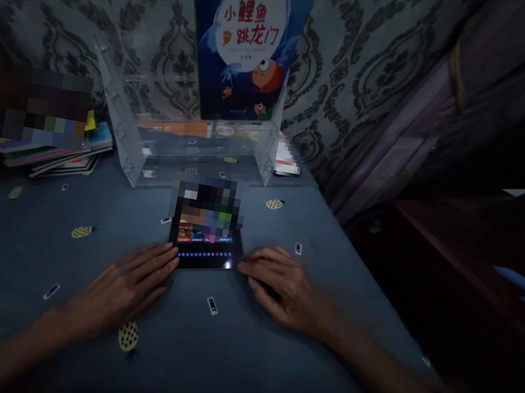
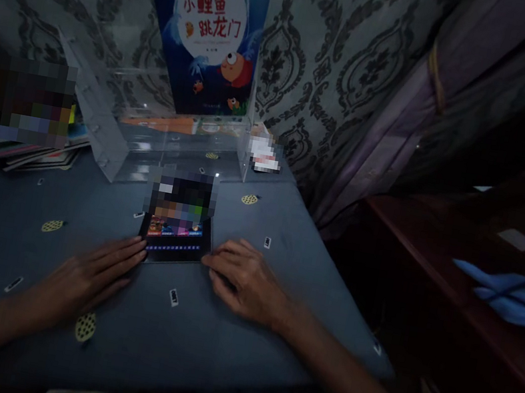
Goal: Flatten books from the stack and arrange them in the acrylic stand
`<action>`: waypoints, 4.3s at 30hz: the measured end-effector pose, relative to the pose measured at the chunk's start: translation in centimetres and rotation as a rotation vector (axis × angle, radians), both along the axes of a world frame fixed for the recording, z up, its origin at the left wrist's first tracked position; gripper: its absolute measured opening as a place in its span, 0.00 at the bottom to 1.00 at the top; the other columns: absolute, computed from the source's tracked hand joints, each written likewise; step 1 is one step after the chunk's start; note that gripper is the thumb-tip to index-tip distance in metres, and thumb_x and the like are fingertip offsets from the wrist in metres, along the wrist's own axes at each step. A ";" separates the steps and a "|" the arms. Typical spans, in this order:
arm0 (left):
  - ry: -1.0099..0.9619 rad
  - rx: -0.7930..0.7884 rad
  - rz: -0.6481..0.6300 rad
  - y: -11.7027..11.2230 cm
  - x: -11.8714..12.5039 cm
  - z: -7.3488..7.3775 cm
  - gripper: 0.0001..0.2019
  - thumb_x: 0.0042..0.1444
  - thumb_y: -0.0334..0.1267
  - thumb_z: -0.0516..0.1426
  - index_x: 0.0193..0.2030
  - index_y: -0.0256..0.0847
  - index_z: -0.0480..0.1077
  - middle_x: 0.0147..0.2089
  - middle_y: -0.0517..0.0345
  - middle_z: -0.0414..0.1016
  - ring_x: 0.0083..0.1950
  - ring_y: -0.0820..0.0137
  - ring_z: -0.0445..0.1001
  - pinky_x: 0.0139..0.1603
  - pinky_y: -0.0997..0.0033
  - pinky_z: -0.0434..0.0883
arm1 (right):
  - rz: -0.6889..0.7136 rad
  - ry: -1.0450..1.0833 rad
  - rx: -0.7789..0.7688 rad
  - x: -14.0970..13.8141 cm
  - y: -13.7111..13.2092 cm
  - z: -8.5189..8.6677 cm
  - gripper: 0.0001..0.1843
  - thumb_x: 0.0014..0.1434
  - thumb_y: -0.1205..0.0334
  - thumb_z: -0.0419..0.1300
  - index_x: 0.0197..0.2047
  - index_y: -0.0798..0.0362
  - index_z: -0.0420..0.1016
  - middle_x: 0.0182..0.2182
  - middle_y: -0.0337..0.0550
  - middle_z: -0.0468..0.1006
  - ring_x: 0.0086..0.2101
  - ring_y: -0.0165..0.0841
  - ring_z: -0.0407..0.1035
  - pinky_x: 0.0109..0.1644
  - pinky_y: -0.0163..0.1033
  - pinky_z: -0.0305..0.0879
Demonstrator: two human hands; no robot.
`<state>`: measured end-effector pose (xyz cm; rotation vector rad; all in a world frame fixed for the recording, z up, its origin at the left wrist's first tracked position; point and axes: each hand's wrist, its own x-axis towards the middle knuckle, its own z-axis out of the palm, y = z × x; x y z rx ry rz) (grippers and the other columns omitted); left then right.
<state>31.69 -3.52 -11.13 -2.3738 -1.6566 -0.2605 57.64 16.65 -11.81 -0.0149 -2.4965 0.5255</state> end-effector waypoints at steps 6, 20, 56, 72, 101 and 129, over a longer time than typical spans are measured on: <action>-0.115 0.087 -0.036 -0.8 -0.4 -0.1 0.22 0.68 0.33 0.50 0.68 0.40 0.61 0.60 0.49 0.74 0.63 0.63 0.70 0.59 0.61 0.74 | 0.071 -0.060 0.113 -1.6 -2.2 0.5 0.14 0.66 0.68 0.54 0.52 0.55 0.76 0.45 0.47 0.82 0.48 0.36 0.72 0.53 0.47 0.68; -0.192 0.120 -0.052 -0.7 -0.1 -0.1 0.16 0.65 0.30 0.51 0.58 0.33 0.70 0.53 0.45 0.78 0.57 0.63 0.75 0.56 0.62 0.76 | 0.257 -0.405 0.050 -6.2 -5.2 0.9 0.25 0.70 0.61 0.49 0.68 0.56 0.60 0.66 0.49 0.64 0.67 0.34 0.53 0.74 0.48 0.41; -0.064 0.053 0.325 14.6 -5.2 -0.4 0.11 0.66 0.31 0.49 0.38 0.37 0.72 0.40 0.49 0.74 0.44 0.60 0.73 0.47 0.59 0.73 | 0.098 -0.292 -0.153 -7.5 -0.3 0.4 0.22 0.68 0.60 0.54 0.64 0.53 0.67 0.64 0.49 0.68 0.64 0.35 0.59 0.70 0.48 0.52; -0.311 0.066 0.093 19.6 -1.0 -1.2 0.17 0.58 0.22 0.48 0.51 0.37 0.67 0.47 0.49 0.74 0.50 0.62 0.72 0.55 0.58 0.72 | -0.304 -0.168 -0.053 -10.4 8.4 -1.9 0.21 0.65 0.65 0.53 0.61 0.56 0.69 0.59 0.54 0.72 0.60 0.42 0.66 0.65 0.54 0.61; -0.236 0.003 0.018 19.8 -1.6 -2.2 0.24 0.56 0.23 0.50 0.60 0.35 0.69 0.62 0.45 0.72 0.62 0.61 0.71 0.64 0.53 0.67 | -0.310 -0.186 0.009 -8.8 6.2 -1.4 0.17 0.66 0.68 0.52 0.55 0.58 0.74 0.55 0.55 0.76 0.57 0.41 0.69 0.64 0.50 0.64; -0.163 -0.053 0.002 19.3 -1.0 -1.7 0.22 0.64 0.30 0.47 0.63 0.34 0.66 0.66 0.44 0.68 0.67 0.61 0.66 0.65 0.54 0.64 | -0.263 -0.230 0.017 -4.8 1.9 -1.1 0.22 0.67 0.64 0.53 0.61 0.63 0.69 0.61 0.60 0.70 0.62 0.45 0.63 0.65 0.52 0.65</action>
